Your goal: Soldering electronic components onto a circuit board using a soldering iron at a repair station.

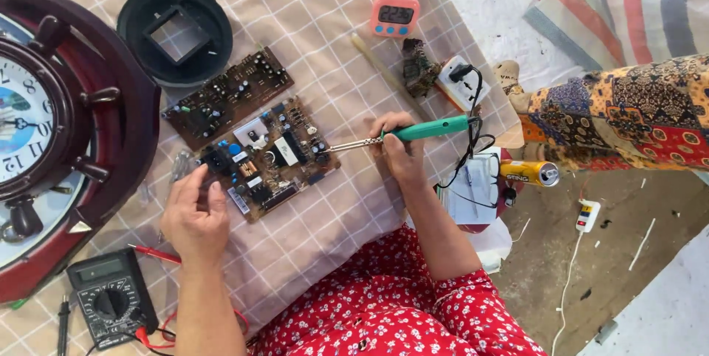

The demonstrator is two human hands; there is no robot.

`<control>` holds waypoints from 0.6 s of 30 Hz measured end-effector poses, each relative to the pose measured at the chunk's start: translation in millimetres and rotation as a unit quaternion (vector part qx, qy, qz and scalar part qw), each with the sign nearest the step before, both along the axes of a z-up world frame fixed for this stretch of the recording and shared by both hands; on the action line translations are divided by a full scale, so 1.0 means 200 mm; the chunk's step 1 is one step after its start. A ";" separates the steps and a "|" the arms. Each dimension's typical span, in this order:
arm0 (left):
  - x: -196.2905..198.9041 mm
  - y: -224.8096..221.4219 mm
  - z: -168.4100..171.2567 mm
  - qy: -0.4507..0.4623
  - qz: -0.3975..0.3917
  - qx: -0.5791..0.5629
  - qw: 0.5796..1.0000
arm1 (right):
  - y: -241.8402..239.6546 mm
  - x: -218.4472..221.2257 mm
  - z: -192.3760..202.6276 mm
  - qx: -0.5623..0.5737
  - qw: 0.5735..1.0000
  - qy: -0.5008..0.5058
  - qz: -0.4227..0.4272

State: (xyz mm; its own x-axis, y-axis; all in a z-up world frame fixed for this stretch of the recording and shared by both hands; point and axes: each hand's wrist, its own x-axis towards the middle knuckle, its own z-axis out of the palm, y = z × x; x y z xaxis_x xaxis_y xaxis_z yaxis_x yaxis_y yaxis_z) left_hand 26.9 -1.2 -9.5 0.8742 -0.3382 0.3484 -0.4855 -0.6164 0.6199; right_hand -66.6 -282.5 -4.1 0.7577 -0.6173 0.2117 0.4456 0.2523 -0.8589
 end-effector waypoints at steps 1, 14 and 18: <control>0.01 -0.01 0.00 0.000 0.000 0.001 1.000 | -0.01 0.00 0.00 0.001 1.000 0.000 0.000; 0.01 -0.01 -0.02 -0.020 0.006 -0.027 0.999 | -0.01 -0.01 -0.04 -0.021 1.000 -0.009 0.013; 0.00 -0.01 -0.02 -0.011 0.006 -0.034 0.999 | -0.03 0.00 -0.08 -0.017 1.000 -0.023 0.002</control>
State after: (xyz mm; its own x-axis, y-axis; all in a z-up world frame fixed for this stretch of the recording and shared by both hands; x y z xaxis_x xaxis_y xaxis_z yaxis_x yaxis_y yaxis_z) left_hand 27.0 -2.3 -14.2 0.8704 -0.3019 0.3888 -0.4914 -0.5796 0.6500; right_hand -66.7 -288.1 -19.7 0.7496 -0.6054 0.2674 0.4839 0.2257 -0.8455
